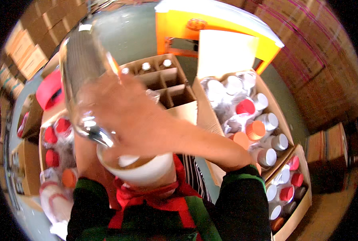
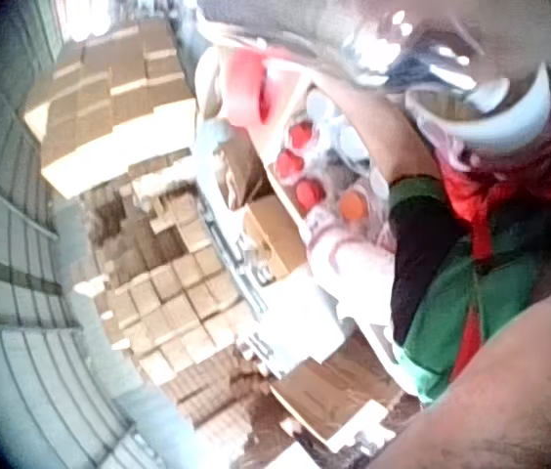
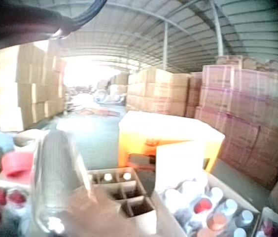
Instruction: The person assembles thermal bottles by placing a metallic inner flask into a plastic outer shell, attaching a base or lid component, and then wrapping the finished product in a plastic bag before placing it into a shipping box.
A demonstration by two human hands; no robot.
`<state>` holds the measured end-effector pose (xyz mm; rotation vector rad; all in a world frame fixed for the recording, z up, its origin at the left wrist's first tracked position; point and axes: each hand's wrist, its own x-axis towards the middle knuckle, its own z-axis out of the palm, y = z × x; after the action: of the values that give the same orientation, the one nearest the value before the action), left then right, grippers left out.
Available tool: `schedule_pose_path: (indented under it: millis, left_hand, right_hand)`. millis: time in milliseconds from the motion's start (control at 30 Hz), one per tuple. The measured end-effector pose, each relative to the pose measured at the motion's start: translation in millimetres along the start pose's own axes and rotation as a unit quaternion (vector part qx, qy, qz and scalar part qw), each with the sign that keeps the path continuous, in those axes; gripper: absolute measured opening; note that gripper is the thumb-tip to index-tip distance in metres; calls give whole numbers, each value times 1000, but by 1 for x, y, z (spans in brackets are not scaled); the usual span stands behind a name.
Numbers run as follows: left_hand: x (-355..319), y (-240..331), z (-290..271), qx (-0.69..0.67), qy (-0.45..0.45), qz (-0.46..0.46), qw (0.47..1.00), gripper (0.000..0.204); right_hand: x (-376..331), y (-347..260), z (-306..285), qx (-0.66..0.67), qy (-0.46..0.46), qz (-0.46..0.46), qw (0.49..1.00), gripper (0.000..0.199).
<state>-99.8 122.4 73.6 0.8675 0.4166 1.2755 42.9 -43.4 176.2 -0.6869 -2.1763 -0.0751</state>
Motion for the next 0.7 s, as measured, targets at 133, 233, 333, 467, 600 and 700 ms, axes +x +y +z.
schedule_pose_path:
  millis: [133,233,333,467,600,700]
  left_hand:
    - [-29,36,16,54,-78,80,992,28]
    - [-59,50,11,72,-142,107,981,21]
    - [-79,45,6,-25,-264,58,962,16]
    - [-91,37,-3,-142,-294,-29,945,34]
    - [-87,26,-27,-146,-183,-53,971,53]
    - [-82,17,-42,-145,-174,-37,973,52]
  right_hand:
    - [-32,13,-6,175,56,194,964,94]
    - [-41,-2,14,333,231,262,876,89]
    - [-48,4,17,297,293,207,885,81]
    - [-50,10,2,262,125,280,915,59]
    - [-36,36,-29,270,-145,241,921,54]
    - [-16,30,-28,157,-373,290,867,66]
